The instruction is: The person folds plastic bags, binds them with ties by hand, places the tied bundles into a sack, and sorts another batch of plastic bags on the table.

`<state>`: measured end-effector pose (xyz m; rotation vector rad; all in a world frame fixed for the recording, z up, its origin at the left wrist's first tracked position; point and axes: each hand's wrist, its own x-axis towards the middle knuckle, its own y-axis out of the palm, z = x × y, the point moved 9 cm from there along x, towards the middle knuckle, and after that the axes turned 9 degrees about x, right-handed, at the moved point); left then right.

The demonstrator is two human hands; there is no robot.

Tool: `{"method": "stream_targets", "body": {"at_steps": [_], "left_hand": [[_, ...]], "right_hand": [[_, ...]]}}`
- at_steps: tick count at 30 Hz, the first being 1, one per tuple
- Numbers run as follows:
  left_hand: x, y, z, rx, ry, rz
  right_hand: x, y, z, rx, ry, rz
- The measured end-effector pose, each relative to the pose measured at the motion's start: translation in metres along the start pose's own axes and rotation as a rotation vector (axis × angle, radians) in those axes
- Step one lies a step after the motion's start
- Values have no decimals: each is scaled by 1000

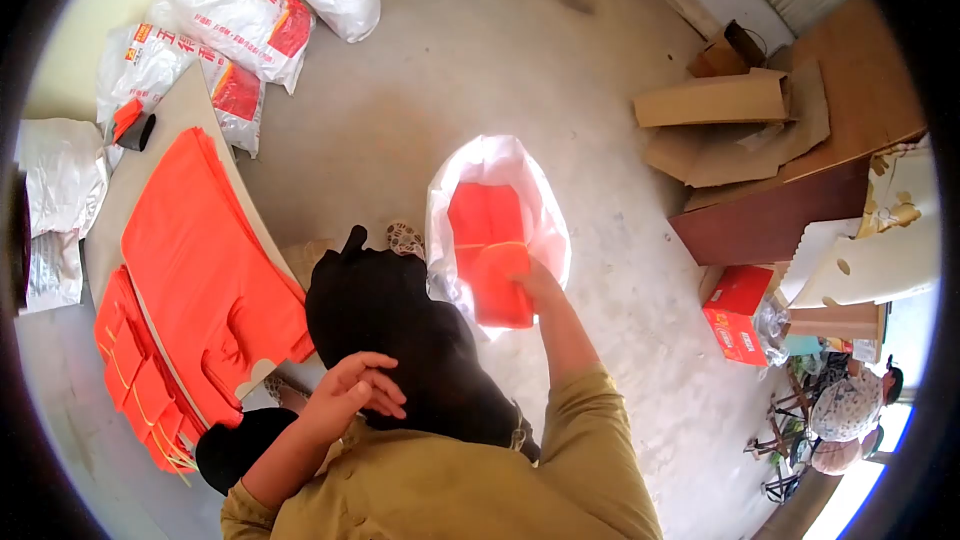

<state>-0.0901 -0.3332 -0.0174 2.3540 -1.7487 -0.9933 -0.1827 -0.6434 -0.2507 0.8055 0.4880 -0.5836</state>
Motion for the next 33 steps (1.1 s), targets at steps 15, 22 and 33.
{"method": "stream_targets", "body": {"at_steps": [15,22,33], "left_hand": [[-4,-3,2,-98,-101,18],[-5,-5,2,-97,-125,25],[-4,-5,3,-74,-75,47]], "right_hand": [[128,-178,-94,-451,-86,-473],[118,-160,-69,-741,-96,-666],[54,-132,-77,-1090,182,-598]]}}
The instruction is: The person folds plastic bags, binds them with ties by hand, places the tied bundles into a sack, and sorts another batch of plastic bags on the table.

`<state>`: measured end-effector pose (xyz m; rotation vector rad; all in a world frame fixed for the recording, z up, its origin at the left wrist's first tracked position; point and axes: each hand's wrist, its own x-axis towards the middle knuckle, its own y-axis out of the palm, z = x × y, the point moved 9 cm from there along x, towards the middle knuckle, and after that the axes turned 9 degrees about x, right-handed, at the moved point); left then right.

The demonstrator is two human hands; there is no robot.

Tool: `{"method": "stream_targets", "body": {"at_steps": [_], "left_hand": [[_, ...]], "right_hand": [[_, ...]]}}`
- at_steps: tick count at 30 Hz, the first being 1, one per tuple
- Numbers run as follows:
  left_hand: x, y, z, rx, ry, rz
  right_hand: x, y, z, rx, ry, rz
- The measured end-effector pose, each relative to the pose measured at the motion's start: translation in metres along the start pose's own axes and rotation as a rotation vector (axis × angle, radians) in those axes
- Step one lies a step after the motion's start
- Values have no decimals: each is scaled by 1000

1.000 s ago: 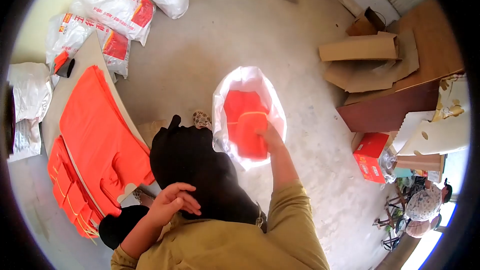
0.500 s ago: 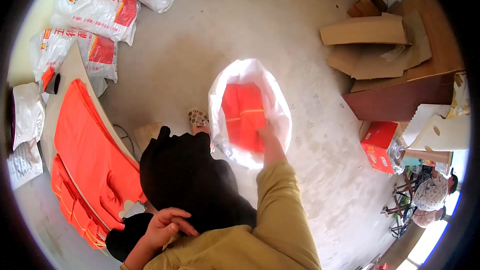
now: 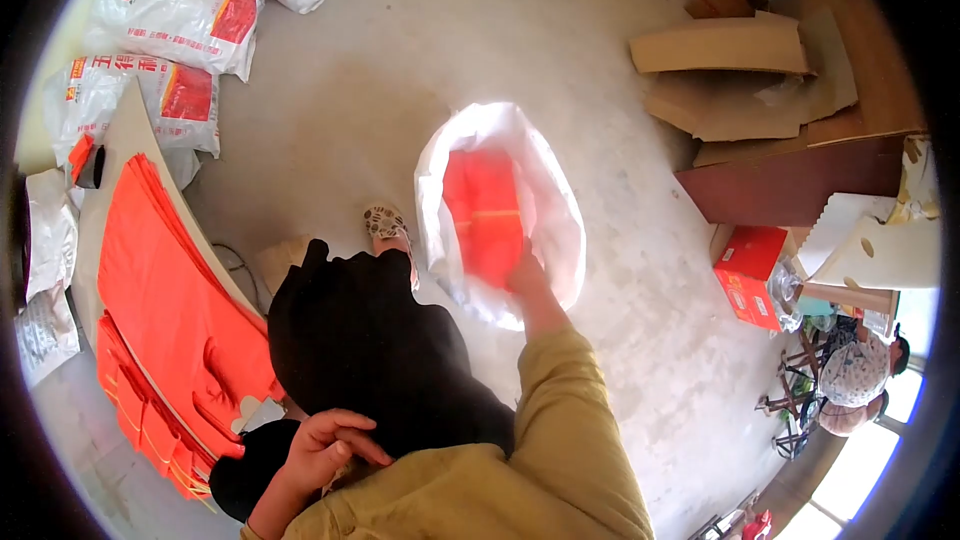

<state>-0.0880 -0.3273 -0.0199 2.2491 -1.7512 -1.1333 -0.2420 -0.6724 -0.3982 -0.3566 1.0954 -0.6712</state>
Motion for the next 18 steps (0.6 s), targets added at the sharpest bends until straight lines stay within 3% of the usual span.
{"method": "stream_targets", "body": {"at_steps": [4,7,10,13,15,18], "left_hand": [[-2,0,-1,-10,2,-39],[-4,-2,0,-2,7,-51],[-4,-1,-3,6,13,-58],[-4,-1,-3,0,12,-54],[-3,-2,-1,0,7,-46],[-3,-2,-1,-6,13,-40]], "right_hand": [[-28,-11,27,-256,56,-107],[-43,-5,33,-432,-125,-246],[-34,26,38,-687,-183,-82],[-52,50,37,-129,-334,170],[-30,70,0,-165,-44,388],[-14,82,-2,-206,37,624]]}}
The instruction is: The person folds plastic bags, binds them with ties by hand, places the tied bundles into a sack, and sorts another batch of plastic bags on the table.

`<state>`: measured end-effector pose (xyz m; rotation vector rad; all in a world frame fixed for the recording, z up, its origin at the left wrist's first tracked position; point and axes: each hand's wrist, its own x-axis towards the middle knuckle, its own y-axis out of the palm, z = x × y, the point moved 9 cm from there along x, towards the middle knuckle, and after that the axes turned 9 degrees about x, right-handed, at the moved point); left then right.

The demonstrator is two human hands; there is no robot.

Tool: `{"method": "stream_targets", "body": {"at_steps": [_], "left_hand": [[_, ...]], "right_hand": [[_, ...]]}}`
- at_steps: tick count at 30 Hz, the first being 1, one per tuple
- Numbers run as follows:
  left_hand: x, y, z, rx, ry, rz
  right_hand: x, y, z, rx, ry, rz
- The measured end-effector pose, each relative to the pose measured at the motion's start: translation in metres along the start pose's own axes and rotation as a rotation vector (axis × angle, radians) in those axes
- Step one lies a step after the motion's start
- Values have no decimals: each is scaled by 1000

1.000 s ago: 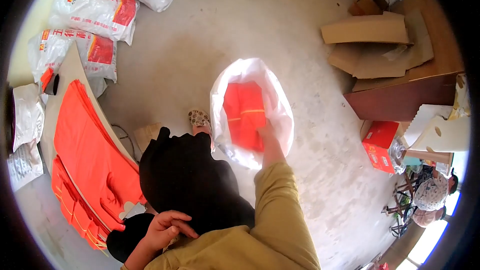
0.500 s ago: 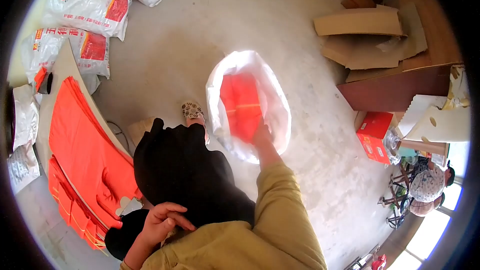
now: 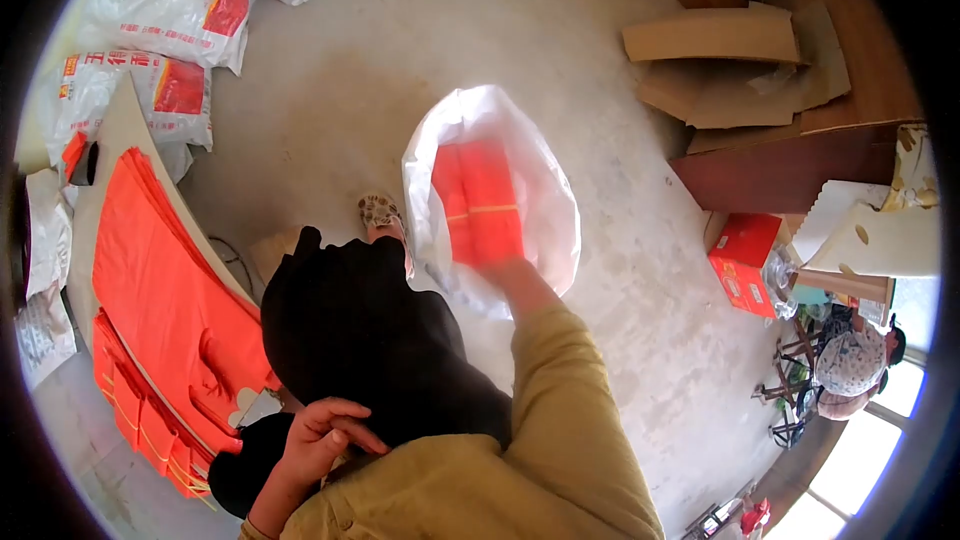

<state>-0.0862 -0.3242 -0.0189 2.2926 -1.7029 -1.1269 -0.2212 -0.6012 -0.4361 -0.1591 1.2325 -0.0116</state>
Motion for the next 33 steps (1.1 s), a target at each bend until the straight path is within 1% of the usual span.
{"method": "stream_targets", "body": {"at_steps": [3,5,9,13,16,18,19,20,22,23,26,30,32,33], "left_hand": [[0,0,-2,-10,9,6],[3,3,-5,-46,-2,9],[1,1,-2,-31,-33,15],[1,0,-4,-32,-62,-1],[1,0,-5,-19,-58,11],[2,0,-5,-25,-44,23],[1,1,-5,-21,-54,27],[2,1,-6,-13,-64,28],[-1,-1,-6,-3,-68,27],[-1,-2,-4,-5,-62,28],[-2,-2,-3,8,-49,41],[-1,1,-6,21,-28,59],[-7,3,-5,-49,-58,134],[-10,5,-6,-135,-30,195]], "right_hand": [[16,2,12,-18,-17,83],[30,7,15,-29,-48,48],[52,16,9,-55,-122,-195],[40,6,8,3,-185,-443],[15,5,8,19,-246,-482],[75,9,-10,-266,-111,-281],[84,11,-9,-408,-45,-176],[79,3,-14,-352,-24,-255],[19,-15,3,-235,17,-411],[33,-14,-4,-213,43,-448],[61,8,1,-171,-74,-310],[60,16,9,-105,-141,-253],[64,17,-1,-72,-185,-221],[71,15,-10,-40,-216,-201]]}}
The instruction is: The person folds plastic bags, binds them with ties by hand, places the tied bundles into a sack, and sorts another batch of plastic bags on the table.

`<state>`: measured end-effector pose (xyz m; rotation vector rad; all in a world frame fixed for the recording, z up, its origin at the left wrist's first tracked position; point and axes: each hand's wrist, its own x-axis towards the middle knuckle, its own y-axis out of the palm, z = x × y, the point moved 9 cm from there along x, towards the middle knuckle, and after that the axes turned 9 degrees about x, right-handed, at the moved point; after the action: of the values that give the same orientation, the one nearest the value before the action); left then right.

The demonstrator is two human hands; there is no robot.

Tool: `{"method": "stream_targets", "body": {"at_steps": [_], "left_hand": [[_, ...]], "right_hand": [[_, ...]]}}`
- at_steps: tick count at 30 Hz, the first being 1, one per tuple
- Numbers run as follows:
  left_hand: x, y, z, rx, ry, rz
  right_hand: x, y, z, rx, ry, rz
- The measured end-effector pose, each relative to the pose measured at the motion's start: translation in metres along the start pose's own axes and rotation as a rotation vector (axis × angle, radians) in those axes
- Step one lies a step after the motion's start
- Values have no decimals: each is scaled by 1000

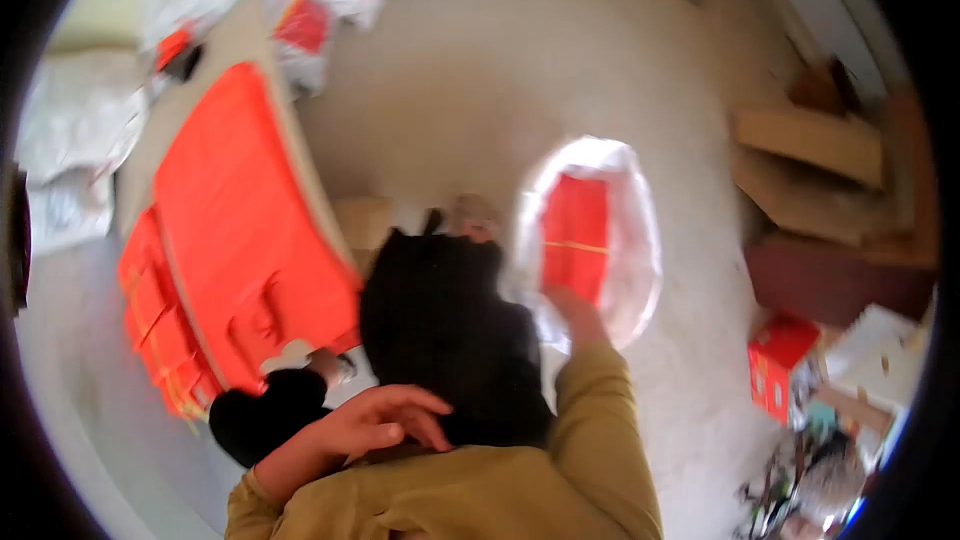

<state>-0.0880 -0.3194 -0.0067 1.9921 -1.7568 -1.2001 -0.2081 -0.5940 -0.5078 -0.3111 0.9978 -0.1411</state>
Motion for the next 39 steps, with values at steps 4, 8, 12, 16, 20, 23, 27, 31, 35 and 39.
{"method": "stream_targets", "body": {"at_steps": [4,8,12,16,20,23,27,31,35,39], "left_hand": [[-37,-25,-29,31,215,-75],[-142,-101,-60,341,451,-757],[-288,-184,-36,122,665,-1571],[-418,-260,55,-290,904,-1949],[-465,-301,93,-646,980,-1890],[-468,-320,95,-792,1051,-1701],[-472,-331,91,-836,1073,-1729],[-473,-336,85,-802,1037,-1750],[-484,-348,86,-655,897,-1858],[-493,-348,85,-629,990,-1849]], "right_hand": [[5,-36,-17,279,125,-21],[-24,-81,50,325,-348,-111],[-35,-94,22,246,-286,-315],[-58,-94,40,203,-269,-326],[-82,-92,62,188,-272,-327],[-93,-90,70,180,-269,-323],[-98,-96,71,174,-266,-328],[-106,-102,77,171,-267,-329],[-115,-104,82,178,-268,-324],[-127,-108,91,204,-292,-313]]}}
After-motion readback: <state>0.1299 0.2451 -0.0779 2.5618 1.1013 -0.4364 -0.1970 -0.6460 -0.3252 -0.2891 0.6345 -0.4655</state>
